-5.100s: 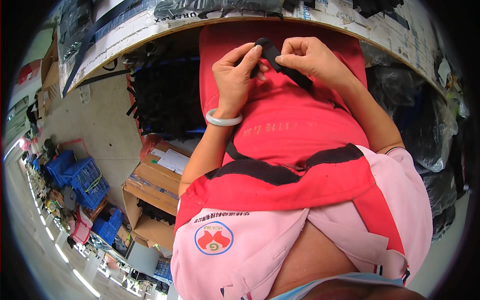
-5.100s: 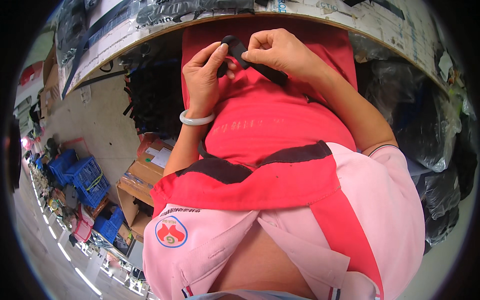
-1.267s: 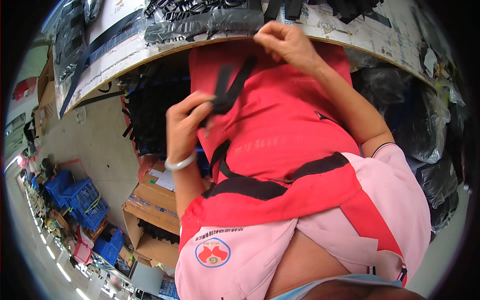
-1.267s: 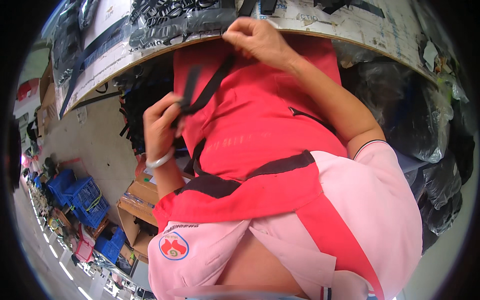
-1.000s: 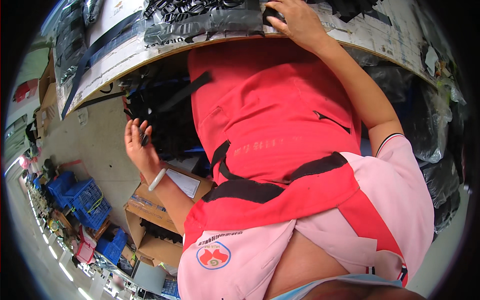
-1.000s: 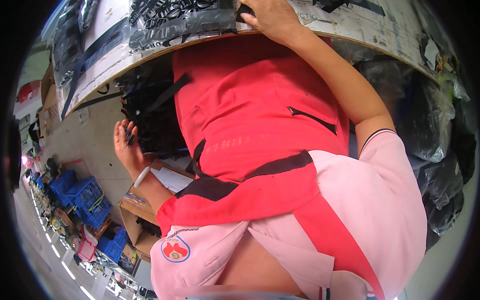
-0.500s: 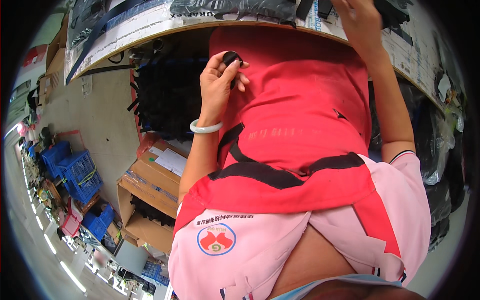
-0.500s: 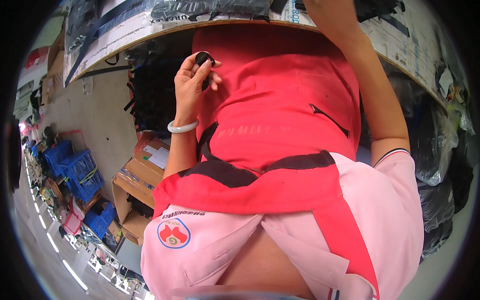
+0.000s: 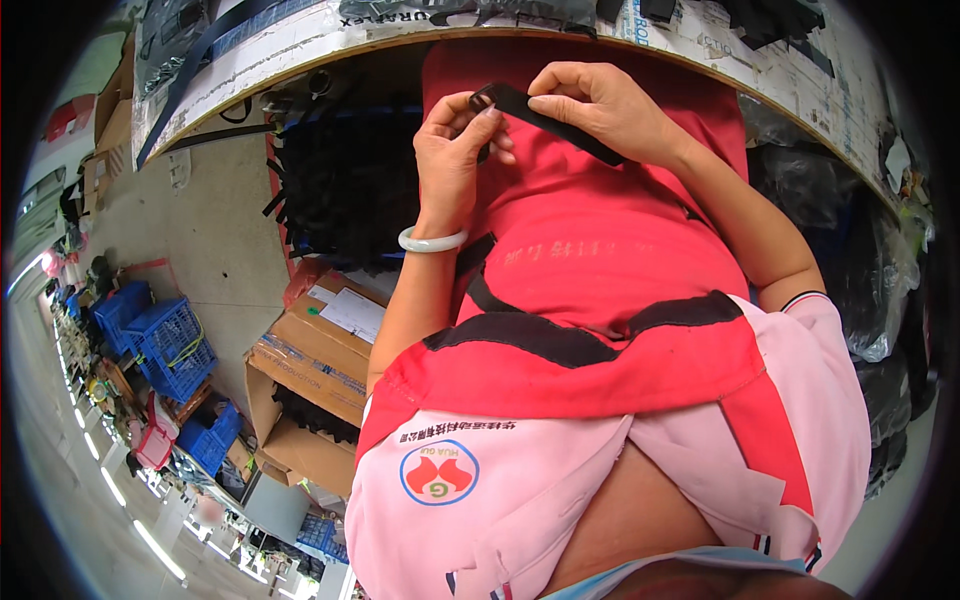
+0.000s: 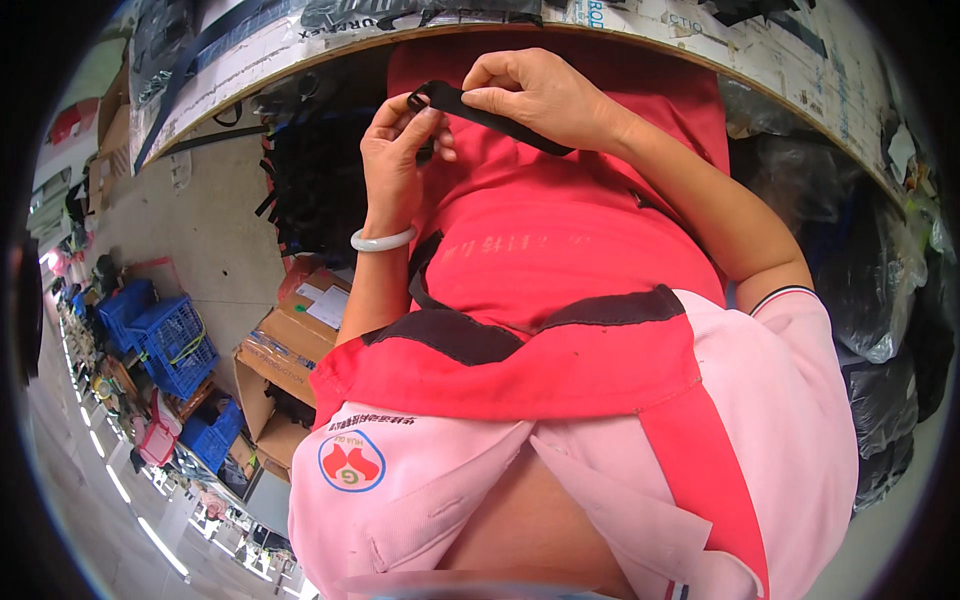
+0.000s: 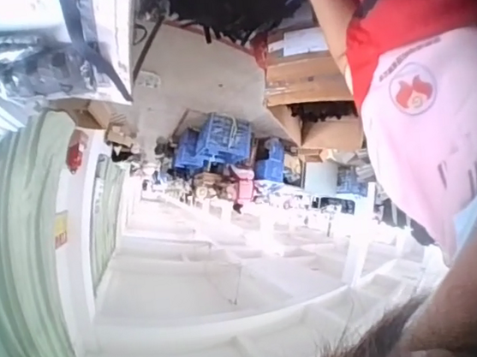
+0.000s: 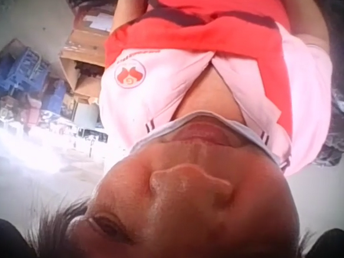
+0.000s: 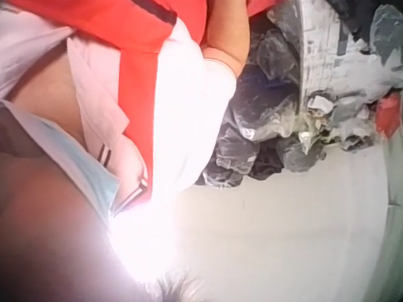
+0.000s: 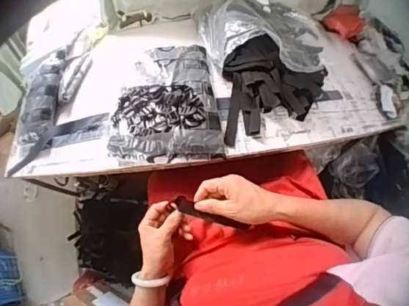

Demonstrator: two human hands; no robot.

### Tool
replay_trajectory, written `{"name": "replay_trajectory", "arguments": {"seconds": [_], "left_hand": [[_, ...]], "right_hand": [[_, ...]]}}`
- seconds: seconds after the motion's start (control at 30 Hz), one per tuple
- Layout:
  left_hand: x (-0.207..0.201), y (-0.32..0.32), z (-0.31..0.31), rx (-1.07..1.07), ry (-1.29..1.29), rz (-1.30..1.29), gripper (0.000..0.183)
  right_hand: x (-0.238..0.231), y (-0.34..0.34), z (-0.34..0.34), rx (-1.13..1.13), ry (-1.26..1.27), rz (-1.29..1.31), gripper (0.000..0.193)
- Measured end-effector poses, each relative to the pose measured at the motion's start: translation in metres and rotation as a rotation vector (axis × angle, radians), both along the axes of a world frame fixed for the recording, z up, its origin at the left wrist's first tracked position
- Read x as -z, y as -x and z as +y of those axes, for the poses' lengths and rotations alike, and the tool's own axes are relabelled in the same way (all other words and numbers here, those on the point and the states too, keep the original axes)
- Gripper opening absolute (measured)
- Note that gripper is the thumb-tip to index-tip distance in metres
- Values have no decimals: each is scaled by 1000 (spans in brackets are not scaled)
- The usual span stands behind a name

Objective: Threading nylon straps through plastic buckles at an assembly workstation.

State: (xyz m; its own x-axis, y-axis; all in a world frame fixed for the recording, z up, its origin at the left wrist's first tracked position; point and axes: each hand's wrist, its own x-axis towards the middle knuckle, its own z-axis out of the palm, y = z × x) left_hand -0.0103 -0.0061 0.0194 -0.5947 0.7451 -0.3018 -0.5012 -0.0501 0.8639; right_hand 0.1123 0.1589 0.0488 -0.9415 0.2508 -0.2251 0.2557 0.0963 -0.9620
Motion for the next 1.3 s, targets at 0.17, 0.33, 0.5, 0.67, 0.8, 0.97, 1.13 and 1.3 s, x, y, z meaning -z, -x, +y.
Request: {"name": "replay_trajectory", "arguments": {"seconds": [0.17,0.33,0.5,0.67,0.8,0.97,1.13,1.3], "left_hand": [[8,-2,-2,8,29,-3,9],[7,-13,3,16,51,103,16],[9,-17,4,18,48,195,23],[12,-19,7,-30,83,327,21],[18,-23,10,-28,76,596,15],[12,-20,7,-58,132,254,13],[13,-22,8,-48,93,240,18],[24,-20,7,-100,76,500,18]], "right_hand": [[3,0,-2,-3,49,-50,18],[5,5,-12,26,173,-116,20],[9,4,-12,172,303,-175,19],[10,4,-16,267,510,-130,21],[21,3,-12,292,667,-65,19],[6,0,-21,285,584,-124,20],[14,0,-20,344,600,-122,22],[9,4,-25,352,712,-76,20]]}}
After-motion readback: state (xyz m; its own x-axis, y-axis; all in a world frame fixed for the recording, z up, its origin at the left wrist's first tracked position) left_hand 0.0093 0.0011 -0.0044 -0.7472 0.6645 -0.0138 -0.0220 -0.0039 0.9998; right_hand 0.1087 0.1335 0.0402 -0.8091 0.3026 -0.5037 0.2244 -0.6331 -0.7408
